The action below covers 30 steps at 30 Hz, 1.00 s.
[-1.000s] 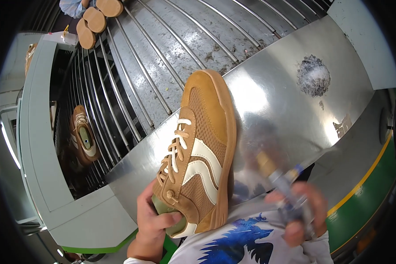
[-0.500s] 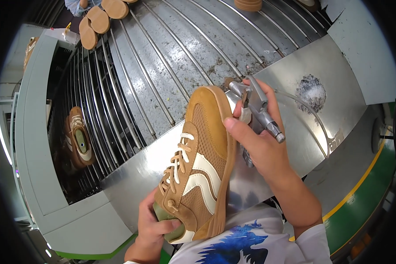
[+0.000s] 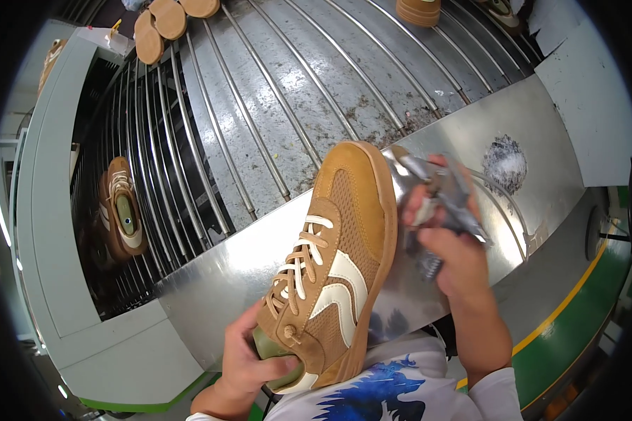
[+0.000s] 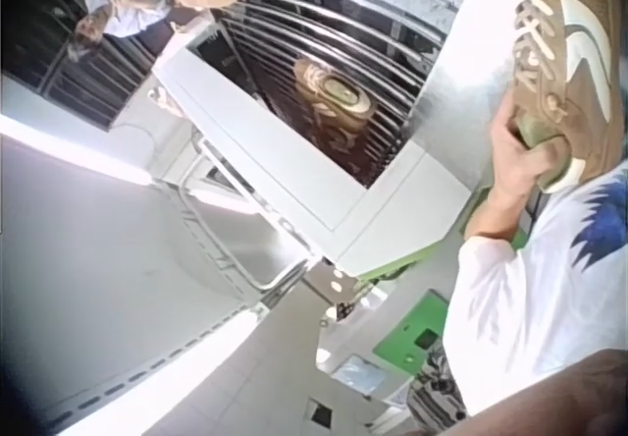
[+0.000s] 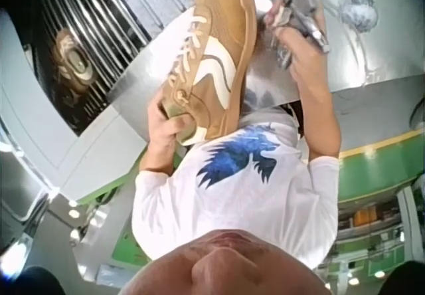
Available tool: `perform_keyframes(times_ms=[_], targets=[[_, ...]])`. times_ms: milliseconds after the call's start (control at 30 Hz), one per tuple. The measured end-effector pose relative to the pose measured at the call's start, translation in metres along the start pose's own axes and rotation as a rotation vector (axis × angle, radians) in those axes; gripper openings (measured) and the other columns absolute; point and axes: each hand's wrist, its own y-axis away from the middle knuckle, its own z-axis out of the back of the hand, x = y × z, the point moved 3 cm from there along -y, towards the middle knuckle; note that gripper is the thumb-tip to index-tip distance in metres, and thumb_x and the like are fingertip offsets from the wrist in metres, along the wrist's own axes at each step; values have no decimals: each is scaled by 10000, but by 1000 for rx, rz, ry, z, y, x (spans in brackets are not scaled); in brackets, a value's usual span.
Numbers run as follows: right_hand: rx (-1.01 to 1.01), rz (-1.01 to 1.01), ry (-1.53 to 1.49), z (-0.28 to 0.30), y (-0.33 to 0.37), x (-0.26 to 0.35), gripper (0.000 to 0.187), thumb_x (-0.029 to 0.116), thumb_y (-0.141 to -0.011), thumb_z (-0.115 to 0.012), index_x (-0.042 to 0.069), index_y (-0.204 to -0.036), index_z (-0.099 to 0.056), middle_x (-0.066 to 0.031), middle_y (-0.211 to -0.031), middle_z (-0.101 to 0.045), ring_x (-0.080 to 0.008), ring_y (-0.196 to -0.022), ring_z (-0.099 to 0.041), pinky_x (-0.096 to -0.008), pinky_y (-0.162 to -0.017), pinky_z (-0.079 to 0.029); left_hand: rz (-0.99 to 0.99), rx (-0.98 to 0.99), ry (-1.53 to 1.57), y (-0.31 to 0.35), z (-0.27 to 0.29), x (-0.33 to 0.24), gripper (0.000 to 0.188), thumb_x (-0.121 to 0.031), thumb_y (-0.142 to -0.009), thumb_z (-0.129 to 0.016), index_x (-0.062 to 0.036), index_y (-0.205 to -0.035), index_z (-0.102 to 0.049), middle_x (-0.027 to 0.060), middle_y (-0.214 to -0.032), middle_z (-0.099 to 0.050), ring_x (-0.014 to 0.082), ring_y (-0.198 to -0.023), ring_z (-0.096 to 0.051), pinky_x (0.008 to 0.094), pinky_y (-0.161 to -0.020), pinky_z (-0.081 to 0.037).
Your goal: Using a spray gun to apply a substance to the edges and soles of shoes as they move along a conveyor belt.
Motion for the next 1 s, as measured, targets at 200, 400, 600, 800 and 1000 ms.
perform_keyframes(times_ms=[200,400,600,800,1000], targets=[[-275,293,34,64,22,26,718,22,-638,-436,19,-1345,-311,-116,-946,-506,-195,-834,-506,-309,-799,-424,16,20,-6,-2,-3,-8,728,-29,-577,-690,74,-1261,-461,111,-1136,-595,190,-1047,-565,310,-945,-412],[-407,434,8,106,45,19,726,29,-631,-450,20,-1342,-302,-111,-935,-506,-194,-818,-509,-327,-770,-432,-20,-11,39,-27,-18,-23,723,-11,-567,-662,71,-1258,-464,107,-1101,-613,196,-1007,-593,302,-911,-443],[-354,373,-27,105,49,44,750,-5,-596,-459,61,-1330,-315,-110,-938,-518,-199,-841,-539,-335,-765,-453,-425,4,-409,-23,-50,-49,703,-91,-515,-722,106,-1157,-515,93,-1023,-623,129,-936,-585,281,-863,-451],[-8,356,-102,72,22,89,710,-27,-661,-469,53,-1348,-308,-117,-1010,-546,-164,-895,-539,-285,-799,-427,-485,52,-785,-9,-61,-55,656,-163,-492,-714,127,-1055,-540,100,-909,-641,138,-825,-616,257,-794,-479],[49,283,-86,68,17,105,702,18,-709,-582,46,-1351,-299,-88,-1005,-536,-129,-894,-521,-259,-776,-443,-594,79,-926,-8,-55,-39,606,-134,-492,-712,136,-1009,-543,105,-863,-652,124,-777,-619,243,-751,-487]])
